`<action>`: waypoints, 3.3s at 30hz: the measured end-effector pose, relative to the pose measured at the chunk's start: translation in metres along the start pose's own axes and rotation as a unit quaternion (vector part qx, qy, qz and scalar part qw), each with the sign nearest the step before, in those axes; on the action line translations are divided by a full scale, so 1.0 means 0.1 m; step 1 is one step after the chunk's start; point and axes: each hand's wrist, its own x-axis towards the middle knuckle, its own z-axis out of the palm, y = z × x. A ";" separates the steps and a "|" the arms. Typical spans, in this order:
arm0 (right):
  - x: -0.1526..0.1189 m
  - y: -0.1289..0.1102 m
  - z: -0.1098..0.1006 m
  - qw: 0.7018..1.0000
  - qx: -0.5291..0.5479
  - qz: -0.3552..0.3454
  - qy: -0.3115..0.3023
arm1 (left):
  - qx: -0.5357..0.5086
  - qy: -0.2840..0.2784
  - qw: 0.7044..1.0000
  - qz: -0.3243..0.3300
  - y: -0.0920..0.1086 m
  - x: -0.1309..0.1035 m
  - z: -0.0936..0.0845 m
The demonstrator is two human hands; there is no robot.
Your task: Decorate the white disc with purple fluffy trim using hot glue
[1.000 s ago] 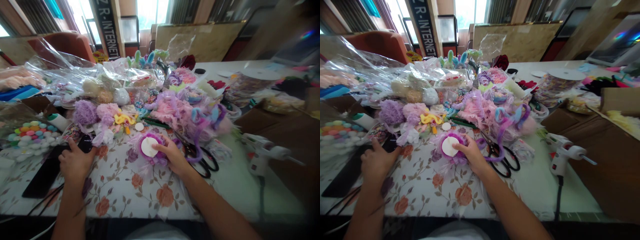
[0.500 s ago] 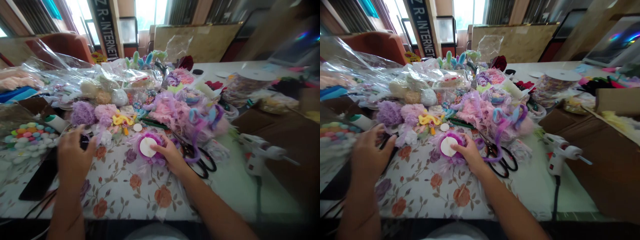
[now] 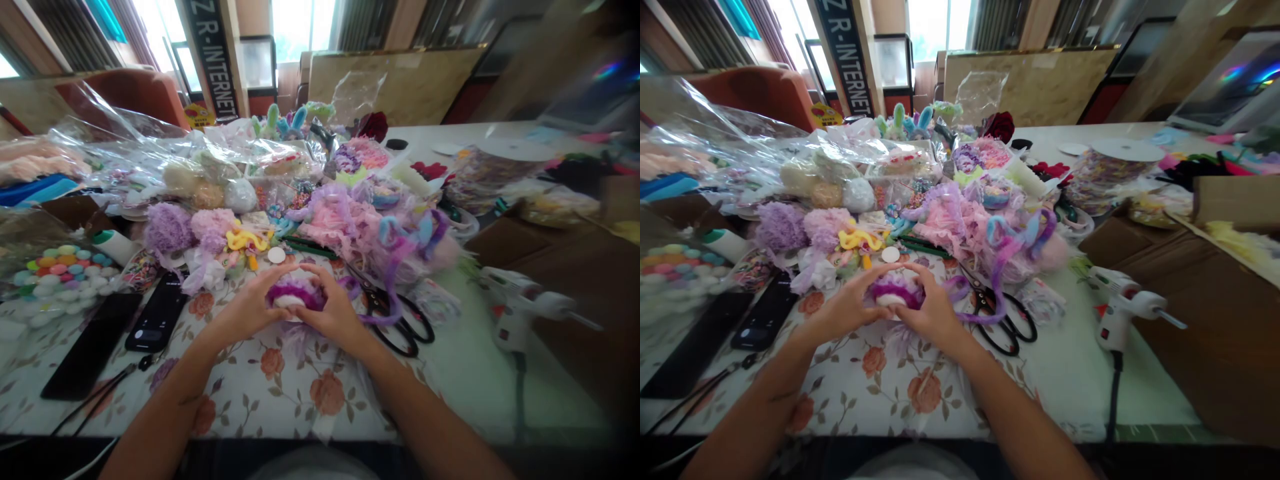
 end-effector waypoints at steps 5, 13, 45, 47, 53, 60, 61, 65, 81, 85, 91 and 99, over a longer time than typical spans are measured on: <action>0.02 -0.03 -0.02 0.996 0.048 0.066 0.018 | -0.135 0.051 0.986 -0.083 -0.07 -0.02 0.07; 0.07 -0.01 -0.04 0.994 0.048 0.090 0.041 | -0.202 0.142 0.962 -0.113 -0.15 -0.02 0.23; -0.03 0.02 0.02 0.978 -0.189 -0.070 0.059 | 0.095 0.229 0.967 0.055 -0.18 -0.07 0.30; -0.02 0.01 0.01 0.986 -0.152 -0.027 0.064 | 0.087 0.225 0.968 0.066 -0.18 -0.08 0.31; 0.01 -0.03 -0.02 0.994 -0.059 0.021 0.085 | 0.050 0.208 0.972 0.098 -0.17 -0.09 0.34; 0.04 -0.01 -0.05 0.990 0.080 0.081 0.088 | 0.034 0.179 0.979 0.097 -0.17 -0.09 0.35; 0.05 -0.01 -0.05 0.989 0.084 0.083 0.088 | 0.034 0.174 0.980 0.093 -0.17 -0.09 0.34; 0.05 0.00 -0.05 0.989 0.073 0.084 0.097 | 0.032 0.148 0.985 0.087 -0.17 -0.10 0.33; -0.08 -0.04 0.08 0.955 -0.166 -0.230 0.086 | -0.016 0.117 0.993 0.022 -0.10 -0.08 0.26; -0.13 -0.02 0.14 0.928 -0.215 -0.293 0.090 | 0.015 0.170 0.984 0.059 -0.10 -0.10 0.27; -0.17 -0.01 0.18 0.906 -0.256 -0.331 0.069 | 0.031 0.201 0.976 0.077 -0.12 -0.11 0.33; -0.17 -0.01 0.19 0.895 -0.260 -0.357 0.060 | 0.028 0.184 0.976 0.113 -0.10 -0.13 0.32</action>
